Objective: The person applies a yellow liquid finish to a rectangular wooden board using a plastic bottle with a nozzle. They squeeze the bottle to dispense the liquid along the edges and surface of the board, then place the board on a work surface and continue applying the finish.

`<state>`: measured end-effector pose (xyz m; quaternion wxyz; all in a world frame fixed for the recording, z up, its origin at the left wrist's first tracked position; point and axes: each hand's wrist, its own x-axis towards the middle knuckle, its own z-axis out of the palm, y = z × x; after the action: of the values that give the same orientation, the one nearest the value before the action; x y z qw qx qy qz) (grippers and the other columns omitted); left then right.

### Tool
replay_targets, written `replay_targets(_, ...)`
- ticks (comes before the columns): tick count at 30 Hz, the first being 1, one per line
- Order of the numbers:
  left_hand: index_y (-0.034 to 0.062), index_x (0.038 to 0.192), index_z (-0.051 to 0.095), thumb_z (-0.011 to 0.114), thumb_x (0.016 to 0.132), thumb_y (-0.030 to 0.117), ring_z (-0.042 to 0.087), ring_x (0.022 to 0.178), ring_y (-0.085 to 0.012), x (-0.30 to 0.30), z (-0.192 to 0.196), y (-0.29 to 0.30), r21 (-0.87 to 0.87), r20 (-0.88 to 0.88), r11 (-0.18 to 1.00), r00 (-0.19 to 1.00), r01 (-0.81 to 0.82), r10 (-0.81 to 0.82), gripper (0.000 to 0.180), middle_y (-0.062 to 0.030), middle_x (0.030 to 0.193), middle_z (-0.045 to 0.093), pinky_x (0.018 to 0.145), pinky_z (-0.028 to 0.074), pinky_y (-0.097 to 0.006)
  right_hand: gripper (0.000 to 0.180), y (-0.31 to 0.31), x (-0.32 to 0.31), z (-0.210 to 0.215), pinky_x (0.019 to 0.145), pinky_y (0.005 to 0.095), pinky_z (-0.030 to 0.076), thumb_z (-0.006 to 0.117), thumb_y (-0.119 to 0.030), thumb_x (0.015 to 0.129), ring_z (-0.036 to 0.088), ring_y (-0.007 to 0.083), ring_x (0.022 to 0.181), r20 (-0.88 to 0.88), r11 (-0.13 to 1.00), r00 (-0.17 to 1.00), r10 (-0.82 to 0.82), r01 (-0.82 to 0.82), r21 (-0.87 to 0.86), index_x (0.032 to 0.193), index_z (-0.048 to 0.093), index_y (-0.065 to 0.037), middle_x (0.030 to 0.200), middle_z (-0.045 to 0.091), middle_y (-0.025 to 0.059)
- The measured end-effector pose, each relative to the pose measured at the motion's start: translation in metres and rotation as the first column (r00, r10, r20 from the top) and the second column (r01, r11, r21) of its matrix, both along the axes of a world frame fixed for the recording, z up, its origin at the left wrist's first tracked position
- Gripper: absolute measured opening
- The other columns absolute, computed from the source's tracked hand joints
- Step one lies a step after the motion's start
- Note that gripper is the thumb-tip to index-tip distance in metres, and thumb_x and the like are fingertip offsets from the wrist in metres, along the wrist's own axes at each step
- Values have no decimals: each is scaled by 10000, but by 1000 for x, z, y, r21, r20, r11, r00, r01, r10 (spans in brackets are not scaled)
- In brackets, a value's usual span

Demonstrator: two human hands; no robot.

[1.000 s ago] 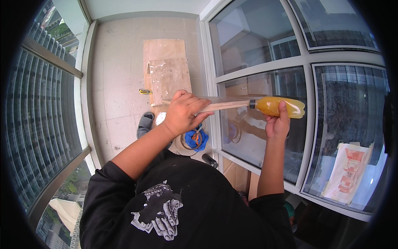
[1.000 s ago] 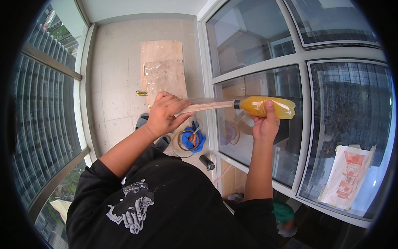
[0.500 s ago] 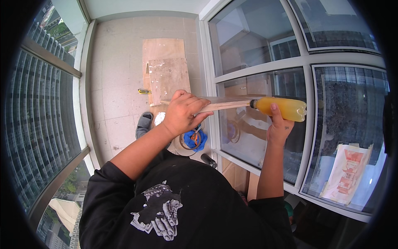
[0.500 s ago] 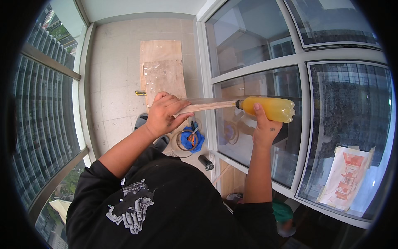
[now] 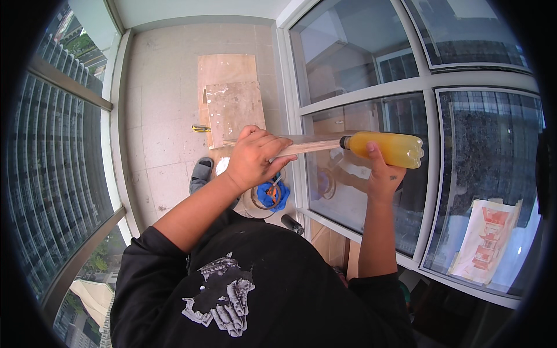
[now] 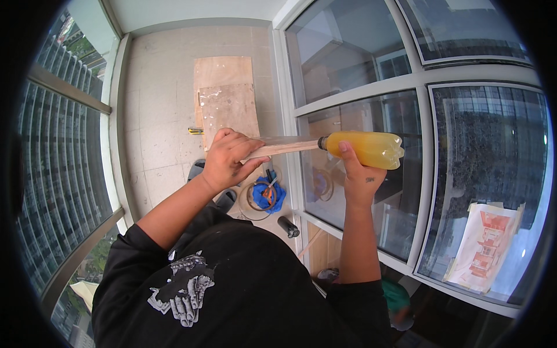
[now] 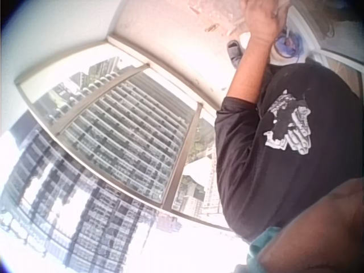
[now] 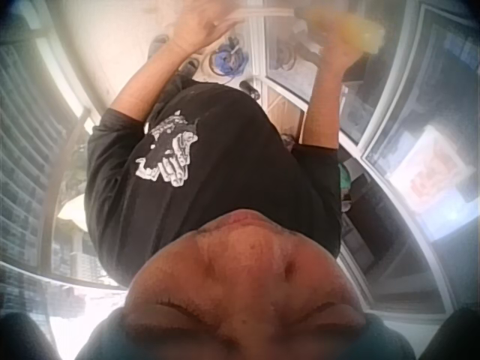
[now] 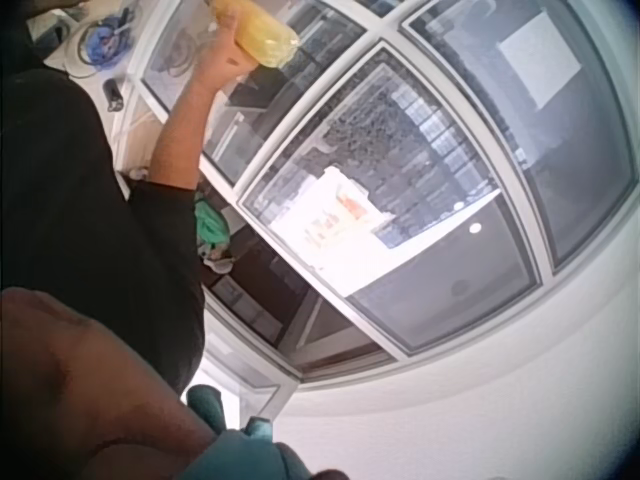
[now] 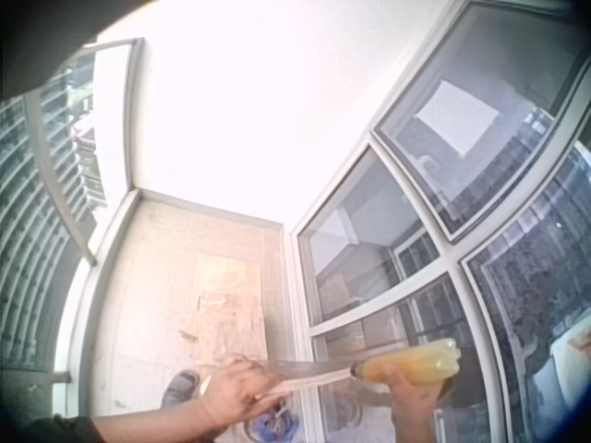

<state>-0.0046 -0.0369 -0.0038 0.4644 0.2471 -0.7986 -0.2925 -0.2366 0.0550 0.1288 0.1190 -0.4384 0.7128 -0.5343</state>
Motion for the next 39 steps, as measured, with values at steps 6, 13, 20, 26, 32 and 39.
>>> replay_targets(6,81,1023,704,834,764,242,628,777,-218,1,1,0,4,3,1000,1000,5,-5,331,-39,858,707,817,428,-354,283,2,-12,0,854,284,517,813,-95,846,657,150,896,-67,999,997,-23,26,45,1068,678,17,1001,698,74)
replay_targets(13,80,1017,706,837,762,240,625,770,-211,1,1,0,-2,13,1000,1000,-1,1,328,-33,870,716,809,426,-350,244,-4,5,2,825,269,522,815,-56,839,655,138,864,19,999,999,51,-51,-12,1023,678,25,967,699,66)
replay_targets(20,78,1013,712,841,761,230,625,764,-210,1,3,-2,-2,24,1000,1000,11,-11,321,-33,874,719,802,428,-348,264,-4,-8,5,832,276,515,815,-85,842,649,137,862,20,999,1000,4,-4,32,1044,678,16,969,692,62)
replay_targets(26,79,1018,710,831,770,246,628,780,-216,1,3,-4,-15,13,1000,1000,10,-10,322,-36,869,715,814,429,-355,261,-2,-3,1,816,269,516,821,-75,837,651,132,859,42,1000,999,8,-9,15,1036,679,14,972,699,63)
replay_targets(32,81,1019,708,820,781,256,623,780,-216,1,3,-5,-3,24,1000,1000,16,-16,316,-36,849,702,821,426,-358,272,2,-2,0,833,277,516,810,-69,844,653,138,886,30,1000,999,-18,18,10,1060,667,16,999,697,74)
replay_targets(39,80,1017,718,852,741,220,623,764,-215,1,8,-8,-1,7,1000,1000,12,-12,337,-36,826,682,800,421,-345,281,1,-13,-1,846,276,509,810,-96,848,646,136,899,37,1000,999,-25,25,9,1065,665,8,992,687,64)
